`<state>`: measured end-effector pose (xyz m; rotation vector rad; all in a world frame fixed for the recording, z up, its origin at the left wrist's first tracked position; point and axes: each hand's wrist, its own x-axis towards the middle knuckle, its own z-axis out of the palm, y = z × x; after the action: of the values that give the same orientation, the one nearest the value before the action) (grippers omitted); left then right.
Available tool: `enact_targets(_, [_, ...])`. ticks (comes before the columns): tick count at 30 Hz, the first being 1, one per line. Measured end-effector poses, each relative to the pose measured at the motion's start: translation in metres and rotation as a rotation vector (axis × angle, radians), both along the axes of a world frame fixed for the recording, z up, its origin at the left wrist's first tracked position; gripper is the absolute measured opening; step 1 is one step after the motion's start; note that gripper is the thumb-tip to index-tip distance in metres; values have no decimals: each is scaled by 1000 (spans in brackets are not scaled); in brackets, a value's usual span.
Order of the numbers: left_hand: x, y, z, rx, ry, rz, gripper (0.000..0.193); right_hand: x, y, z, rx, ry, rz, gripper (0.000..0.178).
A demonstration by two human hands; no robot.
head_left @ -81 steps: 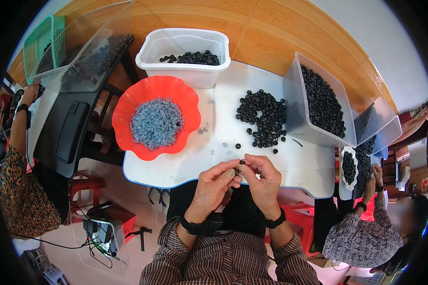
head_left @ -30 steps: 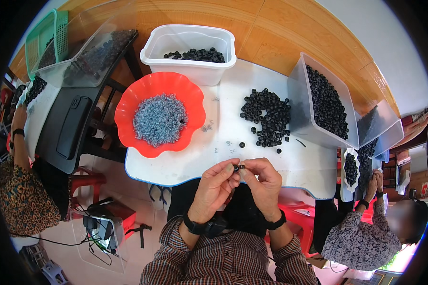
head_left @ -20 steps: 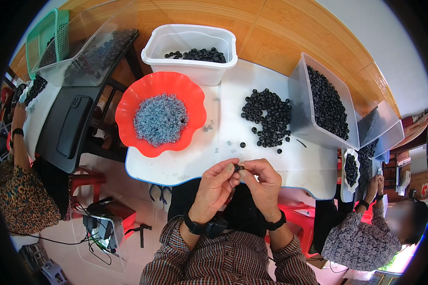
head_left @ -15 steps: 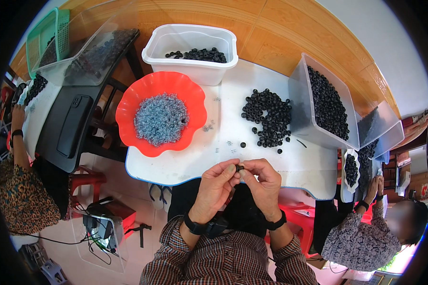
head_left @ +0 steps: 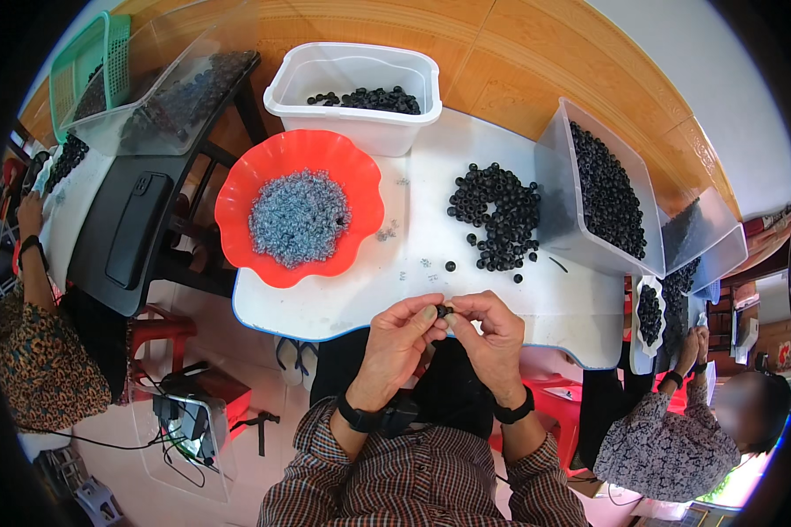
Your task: The recorder is inspecting and sorting small black rubber or plastic industrial components from a pile on a table into different plastic containers.
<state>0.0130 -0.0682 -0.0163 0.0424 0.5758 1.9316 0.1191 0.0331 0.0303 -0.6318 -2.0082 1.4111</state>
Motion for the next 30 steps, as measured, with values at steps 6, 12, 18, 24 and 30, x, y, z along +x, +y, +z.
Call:
enact_targets(6, [0,0,-6,-37,-4,-35,22,-1,0,6,91,-63,-7,21])
enact_targets(12, [5,2,10,-260,172,-9,20,-4,-3,14,264,-100,-27,26])
enact_targets(18, [4,1,22,-343,390,10,19,-7,-8,17,392,-127,-26,34])
enact_targets(24, [3,3,24,-326,403,3,17,-7,-13,12,419,-131,-41,40])
enact_targets(30, [-4,1,19,-299,336,-1,18,-2,-13,6,213,-63,-29,40])
